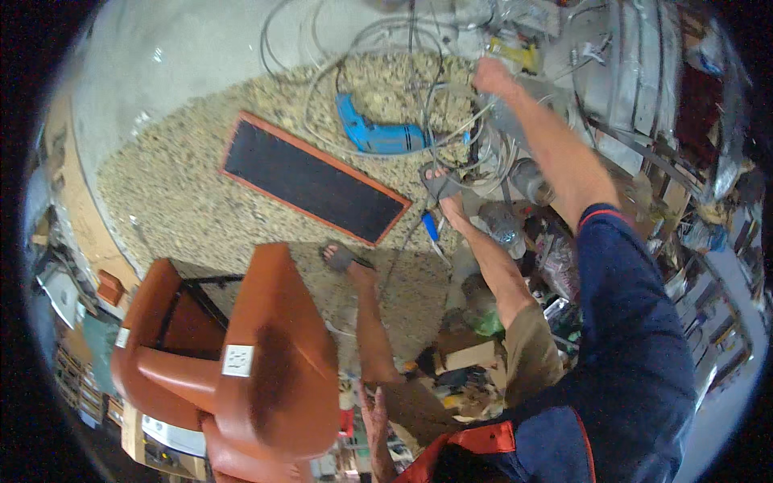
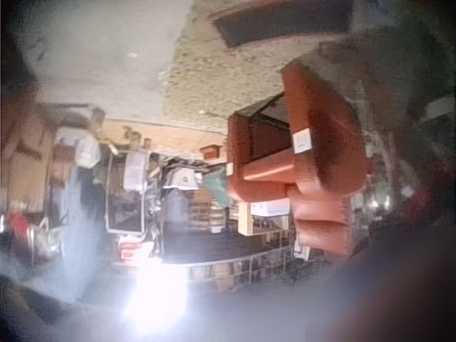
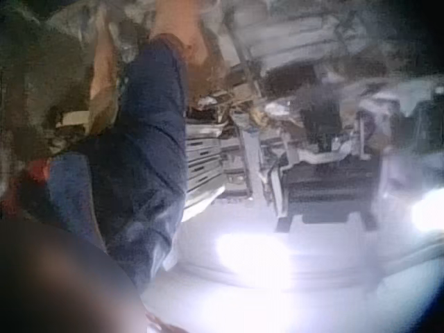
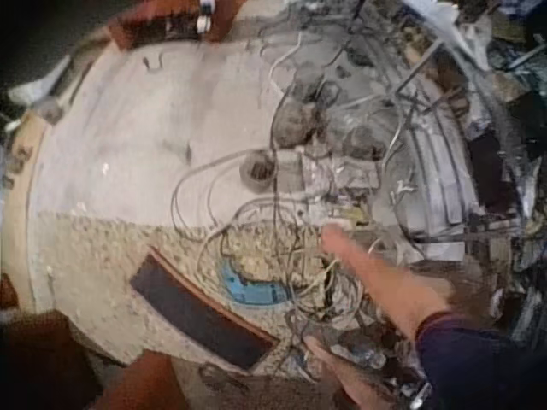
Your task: The person assembles a reddish-brown wooden cabinet by driving screws into its side panel with a red cordless drill and later using a yellow nail gun. The person sits on the floor in a cluttered workshop, handling screws and fasteners while securing the cabinet's side.
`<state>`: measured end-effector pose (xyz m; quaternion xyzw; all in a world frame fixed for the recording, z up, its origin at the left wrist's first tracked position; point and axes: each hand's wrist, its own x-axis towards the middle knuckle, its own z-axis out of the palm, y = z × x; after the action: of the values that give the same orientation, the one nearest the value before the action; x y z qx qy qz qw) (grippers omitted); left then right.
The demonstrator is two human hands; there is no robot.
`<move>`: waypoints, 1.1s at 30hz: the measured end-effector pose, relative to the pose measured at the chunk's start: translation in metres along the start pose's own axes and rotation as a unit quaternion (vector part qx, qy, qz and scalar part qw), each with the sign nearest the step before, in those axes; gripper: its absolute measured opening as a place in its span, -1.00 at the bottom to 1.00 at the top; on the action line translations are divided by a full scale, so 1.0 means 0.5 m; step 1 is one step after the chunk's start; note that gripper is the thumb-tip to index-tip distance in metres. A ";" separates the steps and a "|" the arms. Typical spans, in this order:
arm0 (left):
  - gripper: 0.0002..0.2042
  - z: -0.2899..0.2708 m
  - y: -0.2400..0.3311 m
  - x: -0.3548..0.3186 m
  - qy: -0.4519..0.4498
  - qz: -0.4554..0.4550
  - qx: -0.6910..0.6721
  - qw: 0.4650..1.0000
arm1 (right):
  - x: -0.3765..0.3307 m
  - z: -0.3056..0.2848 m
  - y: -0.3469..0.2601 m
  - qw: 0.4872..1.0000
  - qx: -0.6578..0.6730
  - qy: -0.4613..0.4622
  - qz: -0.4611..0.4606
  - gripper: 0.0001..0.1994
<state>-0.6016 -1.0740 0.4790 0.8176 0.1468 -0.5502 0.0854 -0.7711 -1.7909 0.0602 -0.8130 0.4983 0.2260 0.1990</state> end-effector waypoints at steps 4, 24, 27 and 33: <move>-0.31 0.065 0.010 0.048 0.043 -0.043 -0.062 0.996 | 0.179 0.078 0.137 0.983 -0.143 -0.100 -0.053 -0.72; -0.55 0.152 0.213 0.115 0.013 -0.023 -0.009 1.000 | 0.171 -0.065 0.193 0.991 0.007 0.006 0.135 -0.72; -0.59 0.187 0.282 0.095 -0.026 -0.009 -0.082 0.996 | 0.129 -0.193 0.140 0.980 0.077 -0.057 0.172 -0.80; -0.66 0.261 0.538 0.056 -0.154 0.097 -0.132 0.974 | -0.149 -0.297 0.022 0.937 0.340 0.076 -0.023 -0.78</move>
<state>-0.6160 -1.3626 0.3976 0.7148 0.1237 -0.6342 0.2674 -0.7856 -1.8234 0.2229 -0.7228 0.5404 -0.0244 0.4300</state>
